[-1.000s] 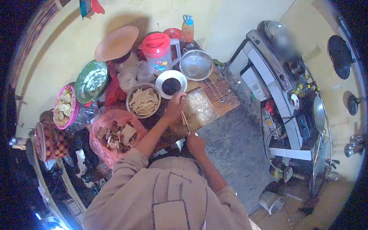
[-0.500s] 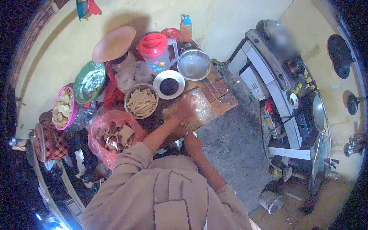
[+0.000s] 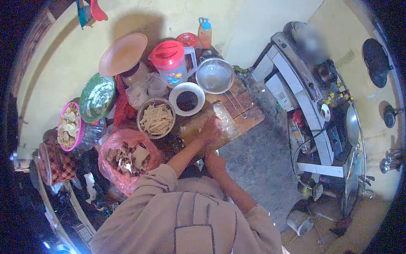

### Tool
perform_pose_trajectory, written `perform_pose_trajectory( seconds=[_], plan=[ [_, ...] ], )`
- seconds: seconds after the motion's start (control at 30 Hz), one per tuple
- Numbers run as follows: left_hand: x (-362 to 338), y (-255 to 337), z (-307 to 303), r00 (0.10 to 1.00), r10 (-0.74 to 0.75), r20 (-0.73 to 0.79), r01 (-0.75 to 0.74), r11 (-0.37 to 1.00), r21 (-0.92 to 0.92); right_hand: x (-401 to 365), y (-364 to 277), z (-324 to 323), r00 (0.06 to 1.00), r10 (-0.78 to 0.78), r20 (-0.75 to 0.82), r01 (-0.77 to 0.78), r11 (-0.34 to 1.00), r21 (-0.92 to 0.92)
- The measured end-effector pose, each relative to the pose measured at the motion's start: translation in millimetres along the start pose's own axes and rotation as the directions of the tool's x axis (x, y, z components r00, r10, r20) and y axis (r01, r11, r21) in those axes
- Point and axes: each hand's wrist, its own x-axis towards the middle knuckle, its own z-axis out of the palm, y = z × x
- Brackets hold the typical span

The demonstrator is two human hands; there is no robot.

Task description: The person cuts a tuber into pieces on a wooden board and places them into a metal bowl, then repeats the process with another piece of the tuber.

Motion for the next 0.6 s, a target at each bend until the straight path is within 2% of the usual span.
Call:
perform_pose_trajectory(
  seconds=[0.1,0.13,0.2,0.3,0.4,0.5,0.53,0.6],
  plan=[
    [-11,-18,8,0.990,0.143,0.005,-0.142,0.976,0.163,4,1,10,0.998,-0.015,0.056,0.014,1.000,0.013],
    [-12,-21,12,0.994,0.106,-0.011,-0.104,0.989,0.100,7,0,12,0.997,-0.012,0.077,0.011,1.000,0.021],
    [-5,-23,23,0.998,0.037,-0.046,-0.039,0.999,-0.033,13,5,4,0.999,-0.021,0.033,0.015,0.987,0.159],
    [5,-7,-19,0.988,0.072,-0.139,-0.090,0.987,-0.133,18,22,5,0.999,-0.039,0.039,0.027,0.963,0.267],
    [-12,13,-56,0.974,-0.033,-0.225,-0.023,0.970,-0.242,23,36,8,0.997,-0.068,0.040,0.048,0.927,0.371],
    [-35,17,-73,0.924,-0.315,-0.216,0.250,0.926,-0.282,27,46,16,0.998,0.000,0.057,-0.025,0.894,0.447],
    [-41,12,-75,0.918,-0.342,-0.203,0.288,0.923,-0.254,28,48,19,0.997,0.039,0.069,-0.066,0.883,0.464],
    [-54,-2,-71,0.900,-0.398,-0.176,0.364,0.911,-0.197,27,45,25,1.000,0.004,0.024,-0.016,0.855,0.519]
  ],
)
